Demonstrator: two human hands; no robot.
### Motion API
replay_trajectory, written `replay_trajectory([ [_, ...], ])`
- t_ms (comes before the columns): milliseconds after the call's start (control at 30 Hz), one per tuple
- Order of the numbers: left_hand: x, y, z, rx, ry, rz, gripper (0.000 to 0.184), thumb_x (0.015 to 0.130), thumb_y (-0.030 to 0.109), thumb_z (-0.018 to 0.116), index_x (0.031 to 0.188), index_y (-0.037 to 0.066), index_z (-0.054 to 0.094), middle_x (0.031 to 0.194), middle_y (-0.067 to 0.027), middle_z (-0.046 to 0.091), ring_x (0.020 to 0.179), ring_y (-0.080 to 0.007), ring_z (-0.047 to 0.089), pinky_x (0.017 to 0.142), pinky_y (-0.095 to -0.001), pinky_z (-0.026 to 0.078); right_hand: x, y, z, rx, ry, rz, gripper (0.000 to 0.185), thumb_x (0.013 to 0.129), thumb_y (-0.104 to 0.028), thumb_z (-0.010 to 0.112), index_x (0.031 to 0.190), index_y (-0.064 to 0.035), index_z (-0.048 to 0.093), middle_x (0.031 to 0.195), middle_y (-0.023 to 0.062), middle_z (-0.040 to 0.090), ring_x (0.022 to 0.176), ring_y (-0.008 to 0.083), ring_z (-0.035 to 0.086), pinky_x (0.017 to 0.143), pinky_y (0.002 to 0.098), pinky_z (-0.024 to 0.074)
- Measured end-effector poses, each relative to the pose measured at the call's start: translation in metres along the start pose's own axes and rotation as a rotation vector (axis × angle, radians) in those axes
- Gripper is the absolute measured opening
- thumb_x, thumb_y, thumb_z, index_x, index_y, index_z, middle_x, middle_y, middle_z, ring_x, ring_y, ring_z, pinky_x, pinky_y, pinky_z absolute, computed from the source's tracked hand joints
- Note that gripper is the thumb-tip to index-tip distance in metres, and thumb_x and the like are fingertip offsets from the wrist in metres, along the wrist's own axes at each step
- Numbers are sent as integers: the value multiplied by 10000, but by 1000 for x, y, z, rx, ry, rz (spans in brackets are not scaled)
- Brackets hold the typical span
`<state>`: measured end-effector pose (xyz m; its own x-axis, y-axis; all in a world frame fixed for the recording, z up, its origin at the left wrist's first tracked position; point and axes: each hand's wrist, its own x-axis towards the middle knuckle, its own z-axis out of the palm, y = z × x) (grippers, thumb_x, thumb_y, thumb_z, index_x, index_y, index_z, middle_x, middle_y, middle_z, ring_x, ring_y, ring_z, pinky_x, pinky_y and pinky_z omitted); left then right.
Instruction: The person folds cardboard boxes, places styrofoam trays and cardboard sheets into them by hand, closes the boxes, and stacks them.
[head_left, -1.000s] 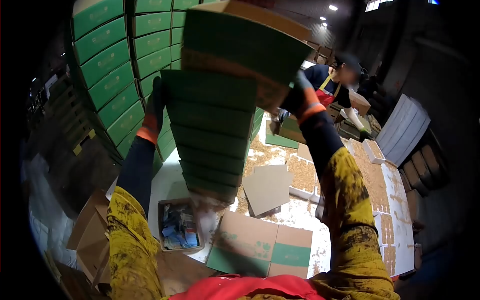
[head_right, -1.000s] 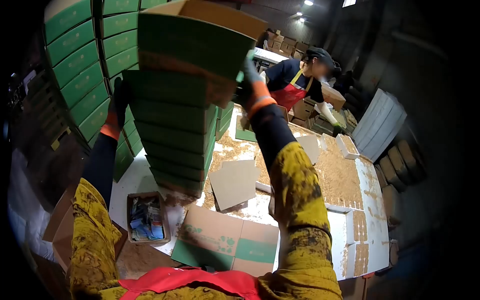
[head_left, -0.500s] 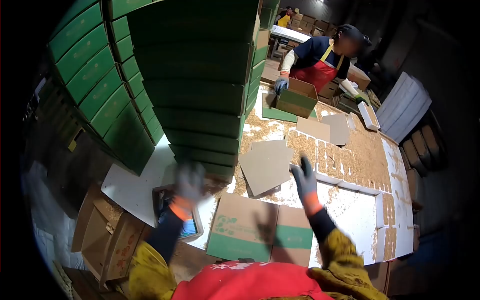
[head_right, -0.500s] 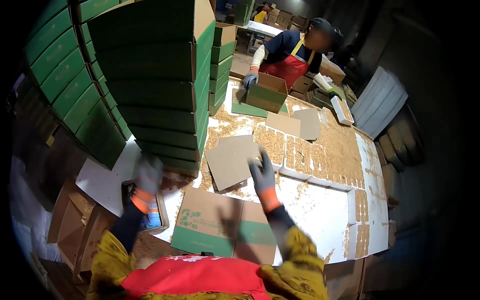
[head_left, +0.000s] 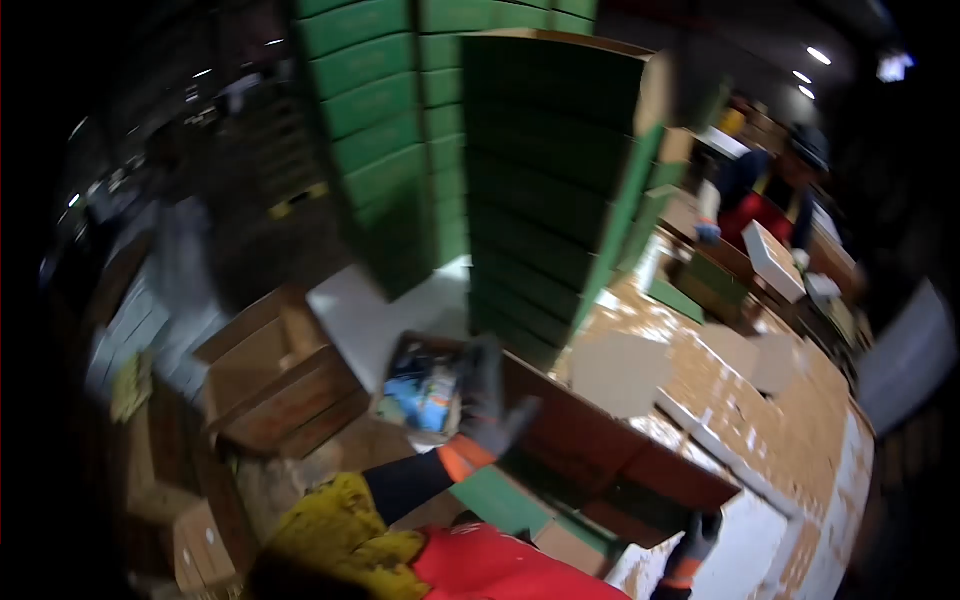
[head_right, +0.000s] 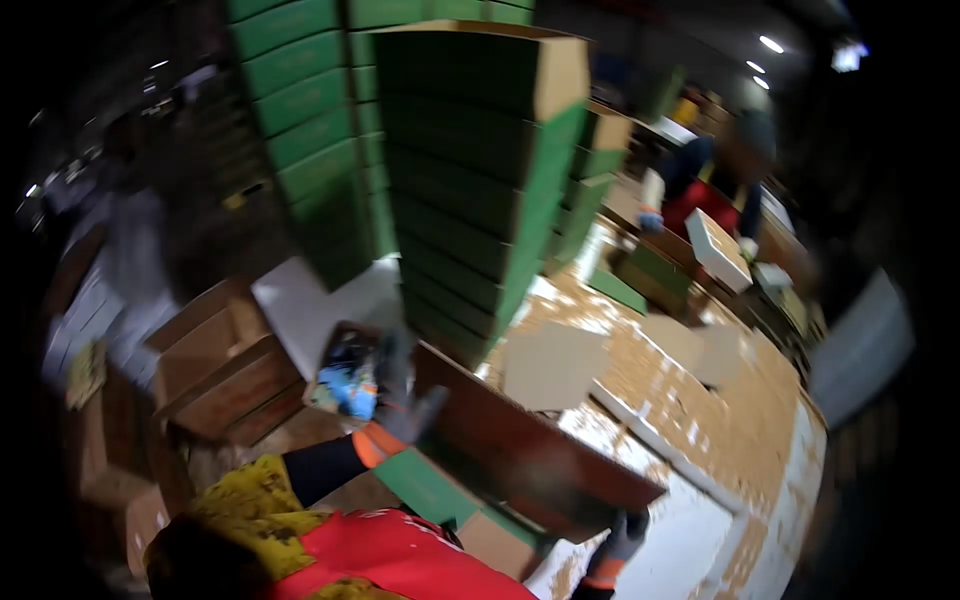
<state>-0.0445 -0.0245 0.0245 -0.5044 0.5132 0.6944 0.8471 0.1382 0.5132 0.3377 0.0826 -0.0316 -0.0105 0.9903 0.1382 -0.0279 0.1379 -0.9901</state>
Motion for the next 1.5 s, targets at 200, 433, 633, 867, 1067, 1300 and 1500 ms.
replay_trajectory([
  [200,33,30,-22,211,-816,377,324,861,346,549,1056,100,632,968,-92,652,949,-276,593,844,-421,423,-14,-33,-10,-723,-9,-181,585,858,-182,554,1396,-39,376,1403,198,403,1292,364,390,1084,476,299],
  [433,70,-6,-16,-329,-1575,-46,437,789,461,684,1009,85,714,970,-83,704,878,-177,633,755,-332,477,-37,-112,137,-1246,-592,-795,785,759,-435,651,1374,-19,395,1395,204,407,1311,415,328,1116,532,165],
  [633,94,23,-33,-111,-1389,165,352,847,392,615,1024,96,687,917,-93,693,817,-227,642,727,-364,472,-73,-117,107,-1433,-737,-920,706,793,-103,466,1466,-221,285,1472,107,342,1343,360,319,1106,545,229],
  [867,91,22,-72,-52,-711,-67,353,752,378,648,820,49,539,707,-152,607,660,-313,603,631,-424,467,-68,-155,40,-673,-688,-642,211,714,-63,709,921,-104,697,1378,229,425,1285,458,364,1025,517,367],
  [1067,-41,15,0,34,-1304,453,495,808,534,568,951,66,648,817,-157,645,819,-316,619,738,-417,478,-73,-158,93,-575,-1070,-629,493,800,-112,658,1278,-102,536,1354,218,458,1250,339,452,1019,393,387],
  [1300,-30,-37,13,-365,-913,96,385,929,490,447,835,142,584,703,-11,444,646,-166,500,549,-301,404,-68,-54,113,-893,-834,-1025,468,889,-128,536,1340,-50,440,1354,198,463,1239,392,449,994,438,424],
  [1500,-62,8,-20,78,-124,82,796,779,495,632,1364,27,361,1288,-159,417,1204,-337,394,1028,-472,280,-13,-100,153,-976,-380,-976,729,759,-329,666,1325,50,404,1341,231,432,1259,451,362,1083,540,228],
])
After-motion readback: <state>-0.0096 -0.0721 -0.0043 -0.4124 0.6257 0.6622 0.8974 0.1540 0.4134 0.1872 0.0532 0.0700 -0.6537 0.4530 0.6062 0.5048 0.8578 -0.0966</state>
